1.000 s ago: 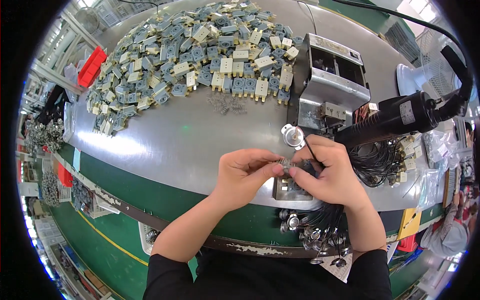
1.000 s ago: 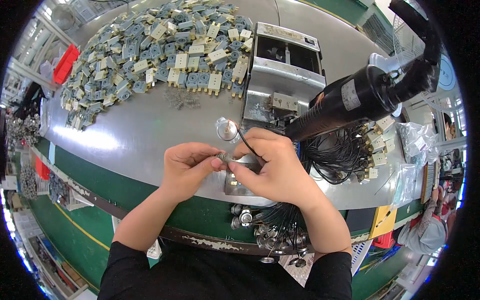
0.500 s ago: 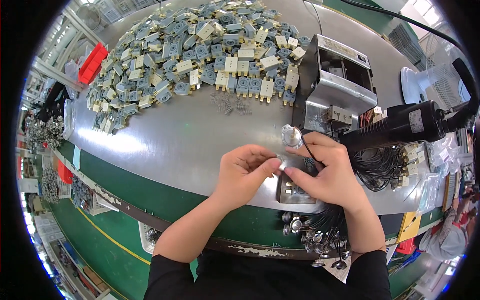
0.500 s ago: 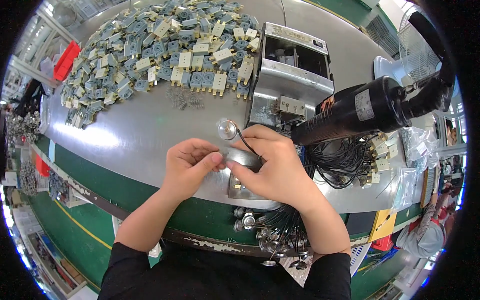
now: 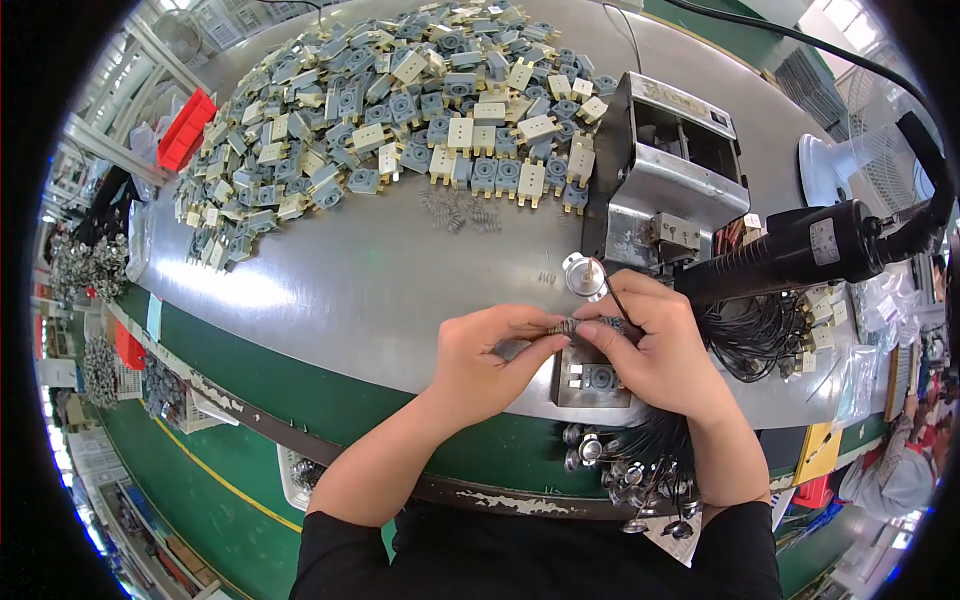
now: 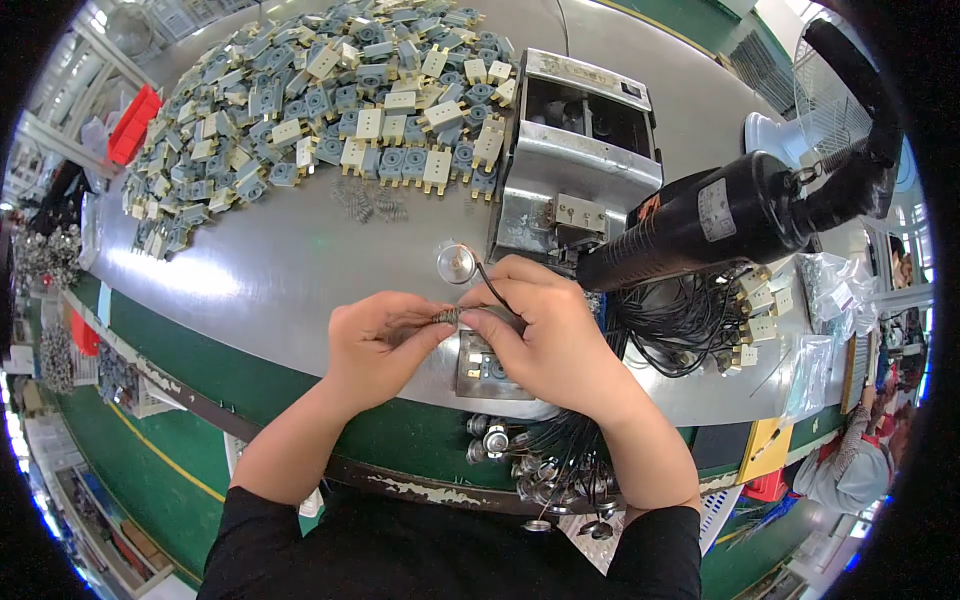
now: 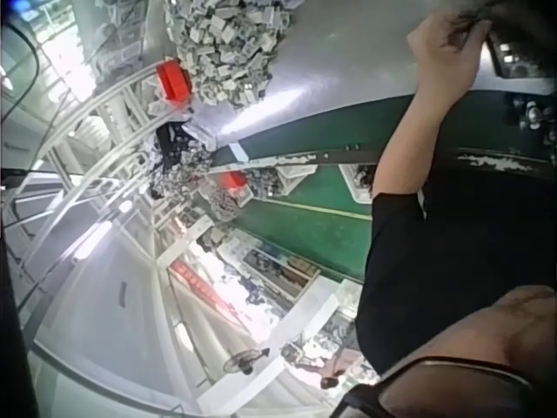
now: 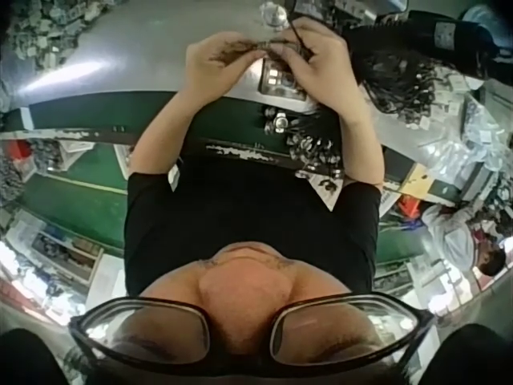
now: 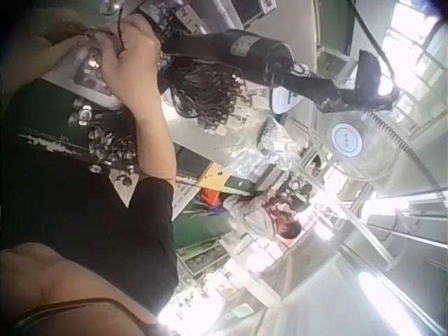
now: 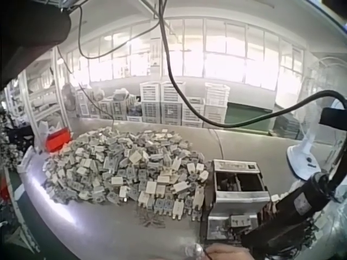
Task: Manually assemble and secure components of electrical connectors using an electric screwdriver.
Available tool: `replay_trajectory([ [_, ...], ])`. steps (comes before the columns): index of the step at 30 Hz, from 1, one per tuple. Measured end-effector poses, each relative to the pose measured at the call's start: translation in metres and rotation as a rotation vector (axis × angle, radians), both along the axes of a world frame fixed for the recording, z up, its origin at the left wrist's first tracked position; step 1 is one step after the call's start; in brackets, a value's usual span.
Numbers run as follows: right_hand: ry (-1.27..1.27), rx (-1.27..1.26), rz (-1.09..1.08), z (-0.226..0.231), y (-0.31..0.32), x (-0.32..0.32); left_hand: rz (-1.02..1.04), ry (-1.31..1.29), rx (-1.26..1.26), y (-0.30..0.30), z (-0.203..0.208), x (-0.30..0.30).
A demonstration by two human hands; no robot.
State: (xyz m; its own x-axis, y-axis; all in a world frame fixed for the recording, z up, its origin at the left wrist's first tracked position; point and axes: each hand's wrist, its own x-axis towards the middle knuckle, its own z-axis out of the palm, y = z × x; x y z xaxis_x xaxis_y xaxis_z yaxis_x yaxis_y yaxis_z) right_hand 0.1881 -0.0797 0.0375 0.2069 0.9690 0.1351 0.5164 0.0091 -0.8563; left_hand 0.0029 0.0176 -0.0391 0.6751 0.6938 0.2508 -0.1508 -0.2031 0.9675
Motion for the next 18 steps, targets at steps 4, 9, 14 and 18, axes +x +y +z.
replay_trajectory([
  [4, -0.044, -0.002, 0.008, 0.003, -0.001, 0.001, 0.050, 0.055, 0.233, 0.001, 0.002, 0.001],
  [9, -0.049, -0.025, 0.001, 0.005, 0.001, 0.000, 0.140, 0.079, 0.345, -0.001, 0.003, 0.002],
  [14, -0.036, -0.072, 0.024, 0.008, 0.002, -0.002, 0.140, -0.067, -0.542, 0.002, 0.000, 0.006],
  [18, -0.041, -0.009, 0.041, -0.002, 0.003, -0.003, 0.017, -0.153, -0.773, 0.003, 0.004, 0.009],
])
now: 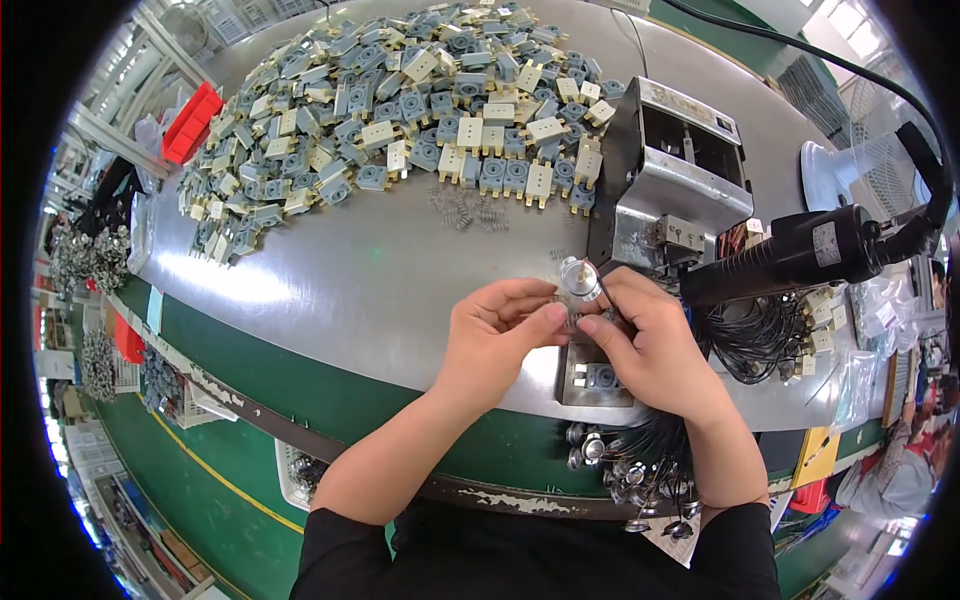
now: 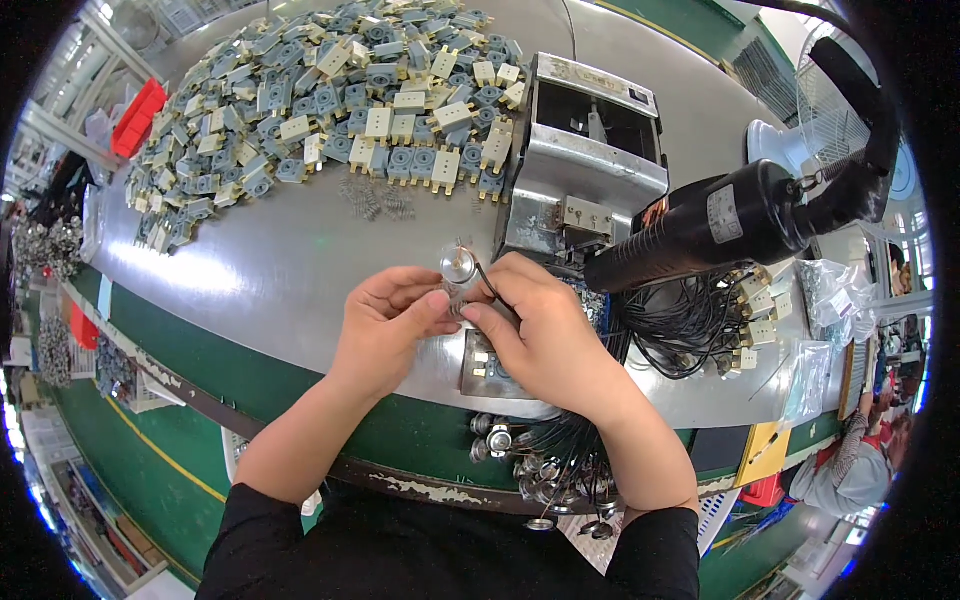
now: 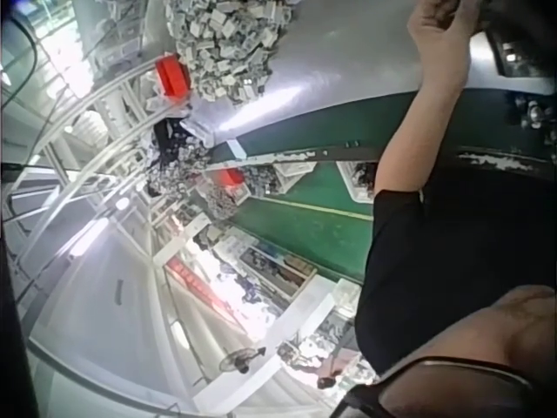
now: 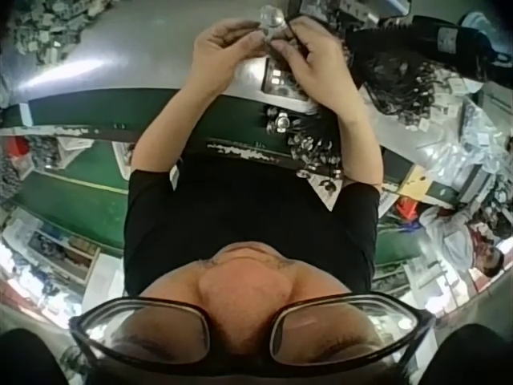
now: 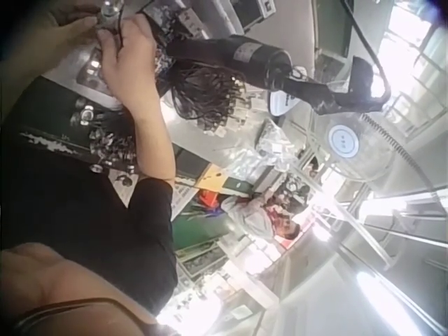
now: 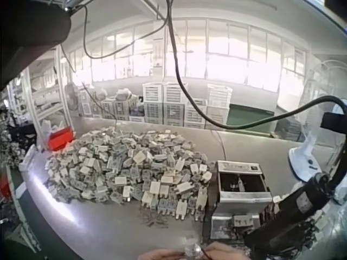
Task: Manually assemble and secure components of electrical connectors using an electric screwdriver.
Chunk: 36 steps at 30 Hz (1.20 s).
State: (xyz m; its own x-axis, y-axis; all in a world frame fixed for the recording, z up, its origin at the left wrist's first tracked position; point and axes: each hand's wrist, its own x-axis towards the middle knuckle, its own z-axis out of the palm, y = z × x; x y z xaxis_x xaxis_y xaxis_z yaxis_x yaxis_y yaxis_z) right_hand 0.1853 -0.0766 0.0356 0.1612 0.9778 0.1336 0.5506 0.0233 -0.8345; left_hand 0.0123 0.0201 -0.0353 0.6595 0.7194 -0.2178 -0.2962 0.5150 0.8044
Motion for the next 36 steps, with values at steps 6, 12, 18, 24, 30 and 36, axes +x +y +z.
replay_trajectory([
  [6, -0.048, -0.008, -0.023, -0.002, 0.001, -0.004, 0.056, 0.015, 0.185, -0.004, -0.004, 0.000],
  [12, -0.107, -0.056, -0.024, 0.000, 0.001, -0.003, 0.234, 0.088, 0.446, 0.001, -0.009, 0.001],
  [18, -0.127, 0.008, -0.057, -0.003, 0.003, -0.001, 0.180, 0.206, 0.579, 0.002, 0.000, -0.006],
  [24, -0.011, 0.142, -0.021, -0.009, 0.000, 0.003, -0.131, 0.034, 0.240, 0.002, 0.002, -0.009],
  [30, 0.017, 0.102, 0.014, 0.000, -0.001, 0.001, -0.160, 0.019, 0.267, 0.005, -0.002, -0.011],
  [36, -0.007, 0.093, -0.021, -0.002, -0.002, 0.001, -0.035, 0.003, 0.360, 0.003, -0.002, -0.009],
])
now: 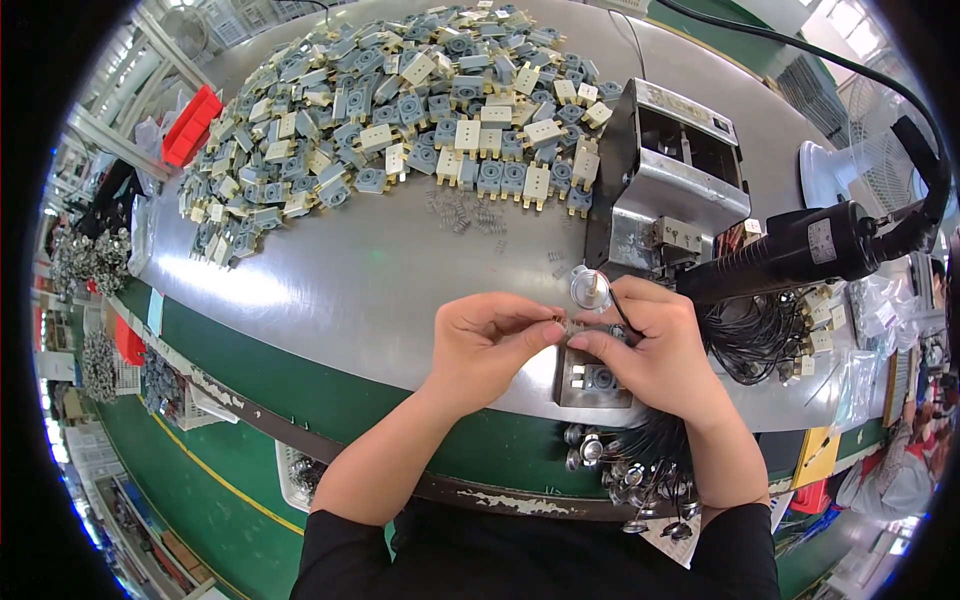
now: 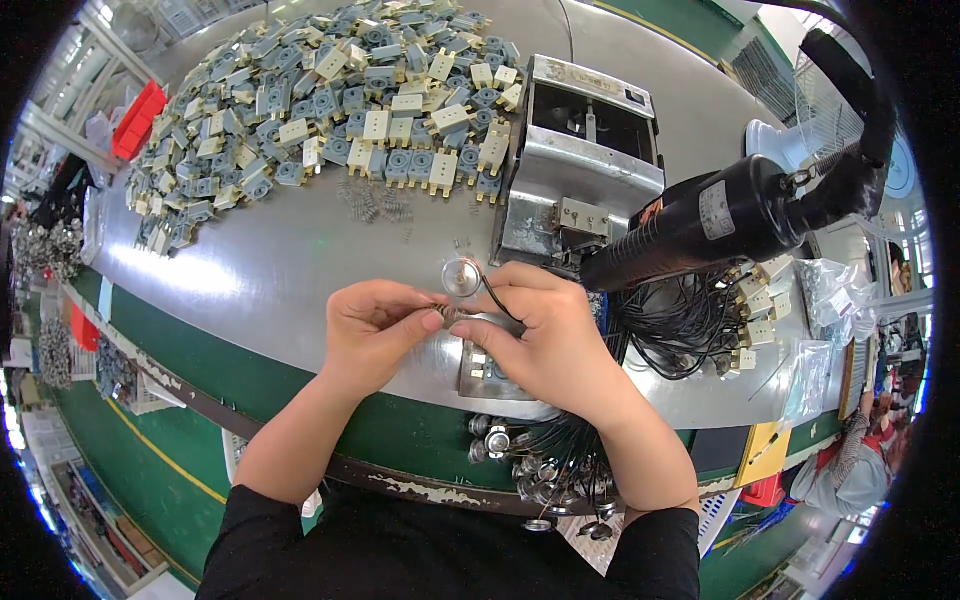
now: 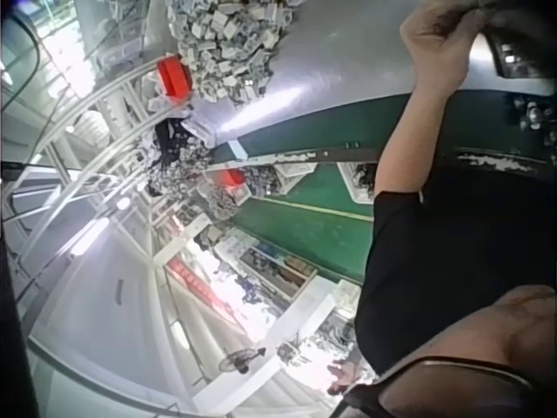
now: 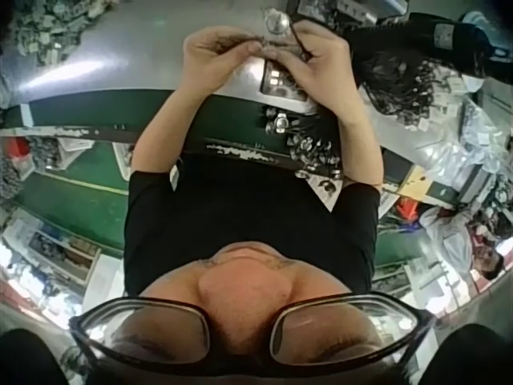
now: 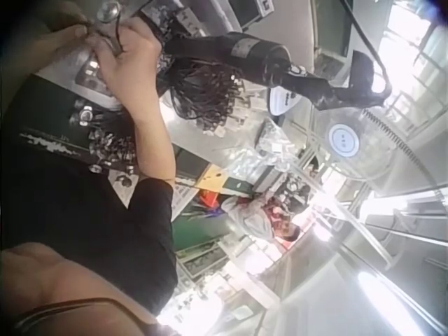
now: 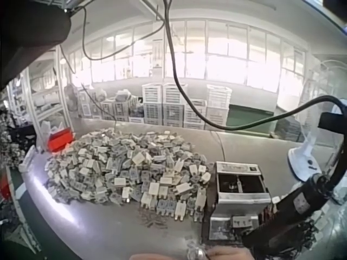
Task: Manually assemble and secure components of electrical connectors using an electric screwdriver.
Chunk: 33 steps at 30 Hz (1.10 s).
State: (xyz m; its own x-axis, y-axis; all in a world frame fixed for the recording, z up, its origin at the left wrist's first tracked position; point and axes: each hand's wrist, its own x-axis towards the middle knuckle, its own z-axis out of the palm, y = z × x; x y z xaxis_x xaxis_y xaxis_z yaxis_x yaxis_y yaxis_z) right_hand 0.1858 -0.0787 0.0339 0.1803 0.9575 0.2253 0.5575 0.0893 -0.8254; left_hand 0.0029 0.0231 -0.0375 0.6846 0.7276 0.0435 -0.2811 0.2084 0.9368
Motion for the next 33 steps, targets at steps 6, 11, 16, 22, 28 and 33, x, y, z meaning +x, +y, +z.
replay_trajectory([
  [6, 0.010, -0.026, 0.005, 0.004, -0.001, 0.000, 0.123, -0.121, 0.054, -0.001, -0.007, -0.003],
  [11, 0.002, -0.038, -0.024, 0.005, 0.000, -0.001, 0.199, -0.039, 0.026, 0.000, -0.006, 0.000],
  [16, 0.002, -0.006, -0.006, 0.001, 0.000, -0.002, 0.063, -0.116, -0.253, -0.001, -0.006, 0.006],
  [22, -0.021, -0.016, 0.033, 0.001, -0.001, -0.002, 0.052, -0.074, -0.013, -0.001, -0.003, 0.003],
  [28, -0.030, -0.045, 0.052, 0.005, -0.001, 0.000, 0.091, -0.077, 0.064, -0.007, 0.001, 0.004],
  [33, -0.010, -0.056, 0.119, 0.006, -0.002, 0.003, 0.164, -0.117, 0.161, -0.008, 0.004, 0.000],
])
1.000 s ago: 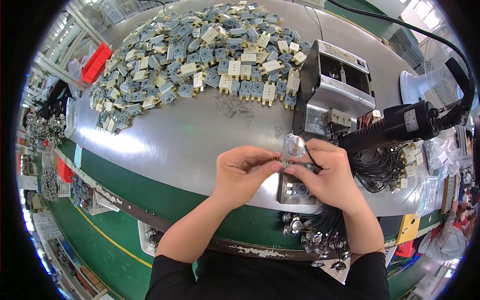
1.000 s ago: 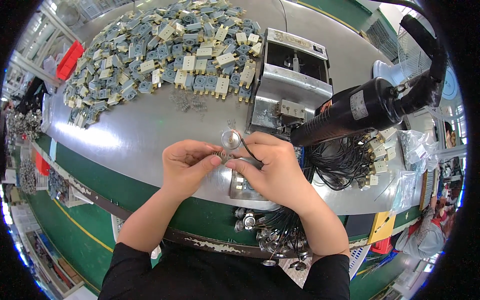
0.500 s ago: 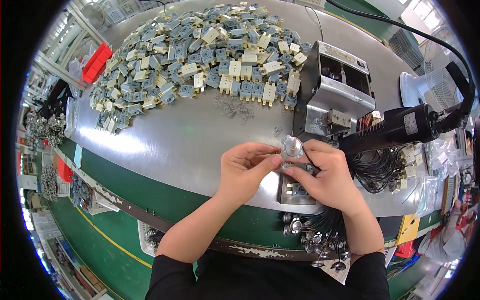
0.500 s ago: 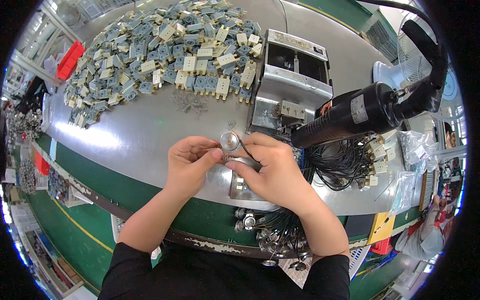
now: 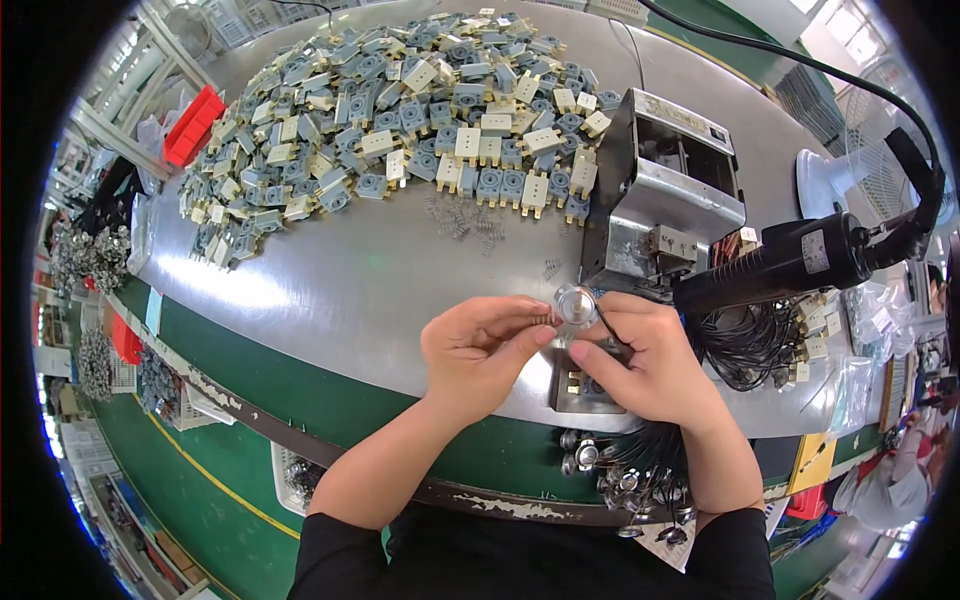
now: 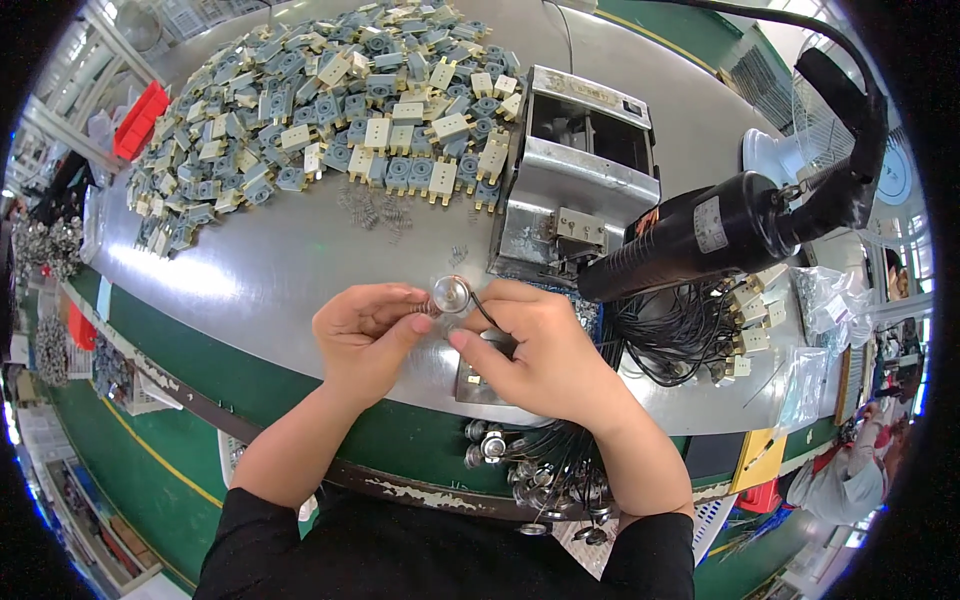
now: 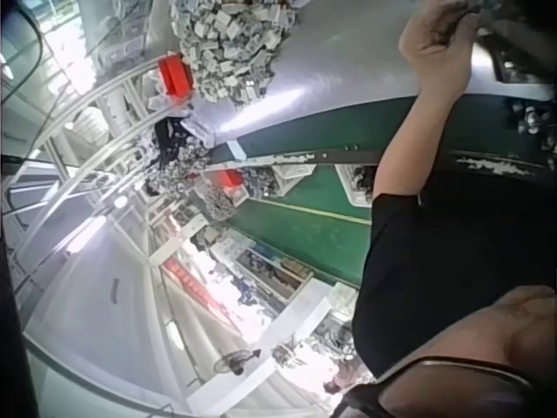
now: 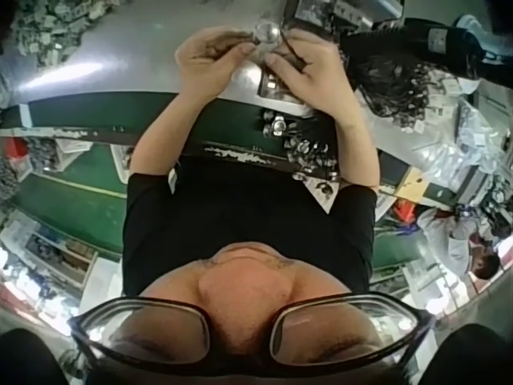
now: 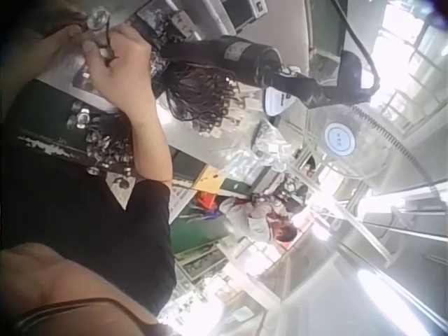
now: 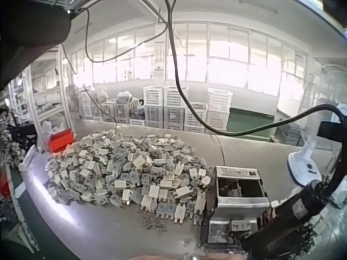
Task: Manually assemble and secure components of electrical connectors using an electric screwdriver.
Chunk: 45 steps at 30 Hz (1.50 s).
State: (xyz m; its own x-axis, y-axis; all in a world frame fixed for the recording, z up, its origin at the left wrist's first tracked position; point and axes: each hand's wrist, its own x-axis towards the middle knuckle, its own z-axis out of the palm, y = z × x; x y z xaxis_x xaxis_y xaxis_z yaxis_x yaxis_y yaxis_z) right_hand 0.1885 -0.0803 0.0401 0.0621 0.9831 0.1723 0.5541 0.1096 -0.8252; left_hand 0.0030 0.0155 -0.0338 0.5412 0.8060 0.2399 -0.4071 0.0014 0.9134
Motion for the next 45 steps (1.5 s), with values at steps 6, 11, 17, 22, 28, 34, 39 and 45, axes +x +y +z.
replay_trajectory([
  [6, 0.033, -0.094, -0.030, 0.000, 0.002, 0.002, -0.019, -0.122, 0.092, 0.002, -0.004, -0.002],
  [11, -0.035, -0.054, -0.166, 0.001, 0.006, -0.007, 0.045, -0.070, 0.175, 0.010, -0.005, 0.003],
  [17, -0.210, 0.013, -0.238, -0.023, 0.012, -0.006, 0.240, 0.394, 0.470, 0.027, -0.008, 0.008],
  [22, 0.199, 0.015, -0.126, 0.013, -0.013, 0.009, 0.112, 0.192, 0.143, 0.029, 0.000, -0.016],
  [28, 0.604, -0.070, -0.002, 0.004, -0.073, 0.037, -0.354, 0.010, -0.163, 0.008, -0.001, -0.013],
  [34, 0.891, -0.141, -0.106, -0.007, -0.101, 0.045, -0.396, 0.312, 0.060, -0.002, 0.004, -0.002],
  [39, 1.103, -0.066, -0.075, -0.031, -0.107, 0.047, -0.392, 0.556, 0.221, -0.012, 0.011, 0.005],
  [45, 1.054, -0.082, -0.197, -0.027, -0.097, 0.035, -0.351, 0.339, 0.527, -0.013, -0.004, 0.016],
])
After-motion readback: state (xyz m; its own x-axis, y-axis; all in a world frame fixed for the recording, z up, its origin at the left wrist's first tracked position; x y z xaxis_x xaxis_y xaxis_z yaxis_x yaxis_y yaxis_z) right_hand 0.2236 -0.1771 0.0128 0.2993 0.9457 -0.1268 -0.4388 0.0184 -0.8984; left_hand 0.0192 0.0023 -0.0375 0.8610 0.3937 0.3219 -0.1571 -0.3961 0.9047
